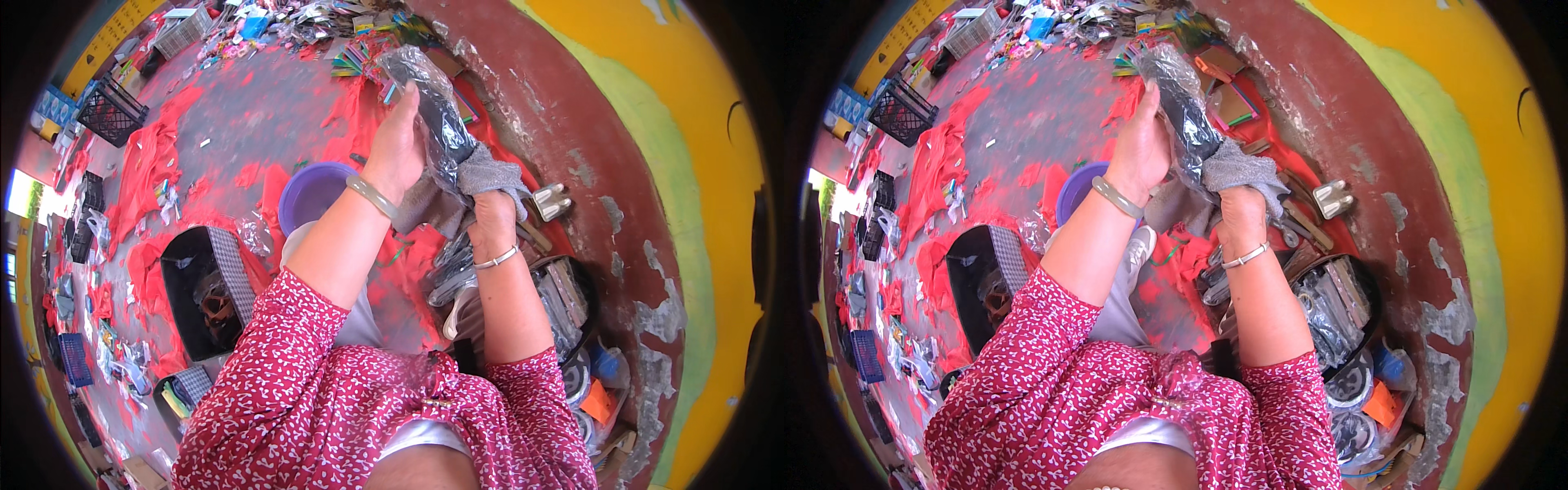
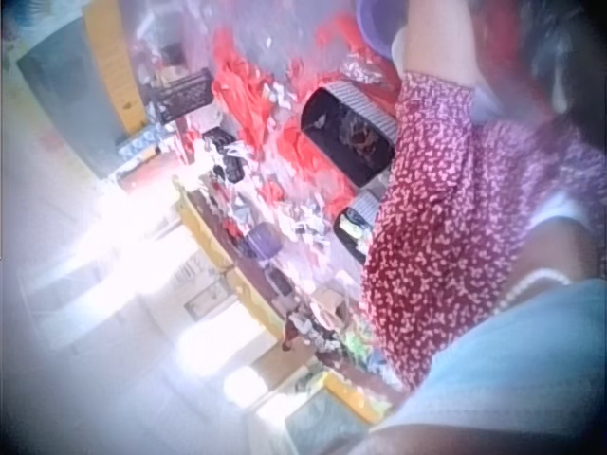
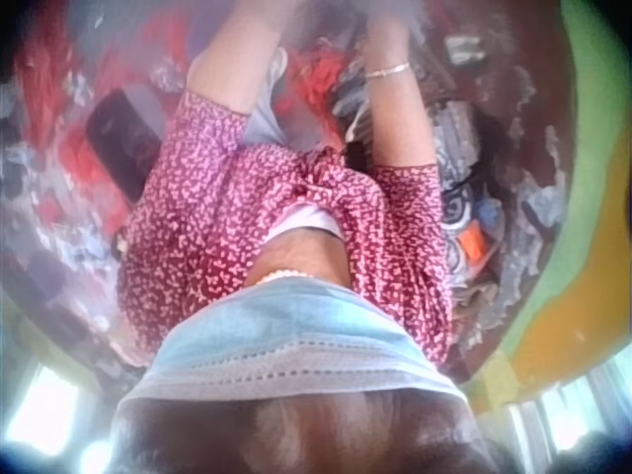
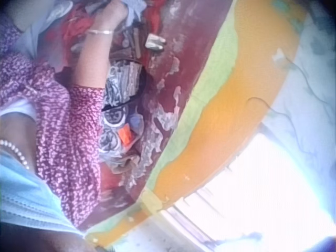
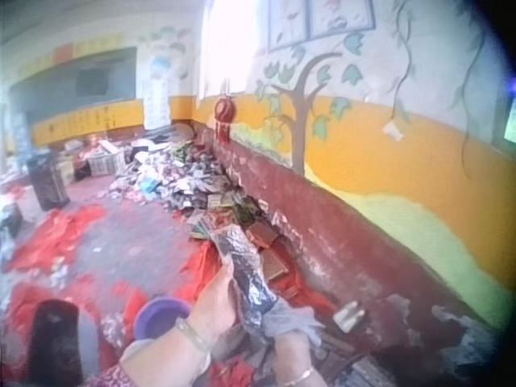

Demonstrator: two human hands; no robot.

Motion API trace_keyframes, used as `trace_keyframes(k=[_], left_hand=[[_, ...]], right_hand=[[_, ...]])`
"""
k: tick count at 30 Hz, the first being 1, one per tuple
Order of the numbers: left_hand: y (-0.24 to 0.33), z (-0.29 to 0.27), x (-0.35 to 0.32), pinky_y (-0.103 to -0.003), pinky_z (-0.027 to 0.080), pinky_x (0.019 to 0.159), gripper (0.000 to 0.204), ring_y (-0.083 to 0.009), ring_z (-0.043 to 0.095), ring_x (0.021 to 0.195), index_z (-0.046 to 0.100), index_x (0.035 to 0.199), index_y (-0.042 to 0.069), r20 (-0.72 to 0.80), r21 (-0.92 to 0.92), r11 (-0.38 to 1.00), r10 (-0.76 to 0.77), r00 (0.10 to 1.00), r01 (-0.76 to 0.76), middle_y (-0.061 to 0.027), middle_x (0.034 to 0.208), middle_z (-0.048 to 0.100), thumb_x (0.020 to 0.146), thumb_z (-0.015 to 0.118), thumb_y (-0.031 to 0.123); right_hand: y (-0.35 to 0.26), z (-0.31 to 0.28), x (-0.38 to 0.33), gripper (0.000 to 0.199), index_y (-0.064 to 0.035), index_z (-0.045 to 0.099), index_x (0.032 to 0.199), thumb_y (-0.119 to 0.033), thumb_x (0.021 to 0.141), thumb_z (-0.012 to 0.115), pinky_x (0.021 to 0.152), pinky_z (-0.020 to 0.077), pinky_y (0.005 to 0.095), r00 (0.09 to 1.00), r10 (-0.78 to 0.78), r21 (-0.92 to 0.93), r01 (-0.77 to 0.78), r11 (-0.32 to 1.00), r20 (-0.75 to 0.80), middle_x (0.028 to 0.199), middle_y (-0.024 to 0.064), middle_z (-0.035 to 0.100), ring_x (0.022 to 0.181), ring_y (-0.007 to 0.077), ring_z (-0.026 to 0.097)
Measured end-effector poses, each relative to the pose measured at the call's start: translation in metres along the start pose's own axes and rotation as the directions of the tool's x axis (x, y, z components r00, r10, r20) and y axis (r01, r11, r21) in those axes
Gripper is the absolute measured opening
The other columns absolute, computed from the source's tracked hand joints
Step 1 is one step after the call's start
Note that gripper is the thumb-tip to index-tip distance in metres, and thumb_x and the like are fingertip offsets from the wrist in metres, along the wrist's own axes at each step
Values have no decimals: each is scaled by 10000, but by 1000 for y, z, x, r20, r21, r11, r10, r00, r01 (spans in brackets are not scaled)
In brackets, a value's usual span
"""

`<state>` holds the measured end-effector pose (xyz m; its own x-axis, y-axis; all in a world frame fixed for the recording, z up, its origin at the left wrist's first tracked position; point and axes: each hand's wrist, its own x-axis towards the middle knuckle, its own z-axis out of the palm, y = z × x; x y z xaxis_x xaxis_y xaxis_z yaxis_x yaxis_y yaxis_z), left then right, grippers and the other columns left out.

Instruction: The person cleans several long, silver-colored metal components by hand with a gray cloth, then places them into plastic sleeves.

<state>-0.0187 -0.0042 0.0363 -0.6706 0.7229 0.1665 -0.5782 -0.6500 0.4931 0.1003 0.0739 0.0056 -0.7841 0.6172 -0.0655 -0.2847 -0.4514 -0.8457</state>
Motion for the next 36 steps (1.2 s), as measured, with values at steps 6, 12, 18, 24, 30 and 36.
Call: trace_keyframes(k=[6, 12, 18, 24, 30, 36], left_hand=[[-12, 14, -10, -409, 467, 838, 384, -254, 546, 986, 450, 1131, 52, -21, 75, 995, -57, 998, 58, -134, 1082, 551, 822, 613, 213], [1, 17, -11, -410, 500, 785, 334, -269, 587, 906, 438, 1132, 39, 7, 115, 993, 22, 1000, -22, -160, 998, 584, 819, 554, 56], [16, 13, -11, -347, 522, 721, 334, -219, 600, 839, 464, 1113, 54, 169, 453, 891, -124, 978, 34, -125, 942, 589, 796, 566, 36], [-26, 8, -22, -286, 401, 892, 445, -109, 506, 1010, 466, 1187, 25, 337, 764, 645, -403, 851, 3, -44, 1085, 566, 766, 609, 23], [-54, 15, -27, -296, 423, 861, 411, -144, 542, 958, 502, 1117, -23, 219, 854, 514, -492, 843, 78, -68, 1053, 580, 724, 621, -5], [-63, 9, -28, -286, 442, 738, 275, -111, 538, 783, 547, 1008, -5, 188, 982, 124, -576, 795, -142, -74, 832, 610, 769, 584, 126]], right_hand=[[9, -16, 3, 299, -46, 534, 1096, -109, 812, 599, 776, 458, 297, 986, -138, 18, 137, 990, 90, 1006, 46, 566, 894, 150, 549], [11, -36, 17, 369, -40, 520, 1089, -237, 794, 622, 752, 457, 284, 966, -221, -320, 253, 913, 135, 951, 36, 563, 845, 132, 548], [-42, -27, 3, 666, -33, 403, 1248, -468, 774, 577, 911, 412, 369, 934, -103, 89, 77, 993, 341, 1201, 98, 481, 1081, 230, 483], [-28, -47, 9, 456, -81, 429, 1176, -227, 773, 584, 827, 427, 315, 951, -93, -26, 106, 994, 294, 1083, 50, 485, 971, 164, 485], [-21, -32, 2, 238, -56, 551, 953, -49, 729, 630, 699, 475, 292, 989, -88, 246, 115, 962, -115, 838, 45, 578, 770, 167, 568], [-46, -36, 3, 98, -53, 587, 893, -63, 804, 547, 730, 478, 338, 925, -32, 353, 176, 919, -379, 859, 60, 602, 799, 191, 573]])
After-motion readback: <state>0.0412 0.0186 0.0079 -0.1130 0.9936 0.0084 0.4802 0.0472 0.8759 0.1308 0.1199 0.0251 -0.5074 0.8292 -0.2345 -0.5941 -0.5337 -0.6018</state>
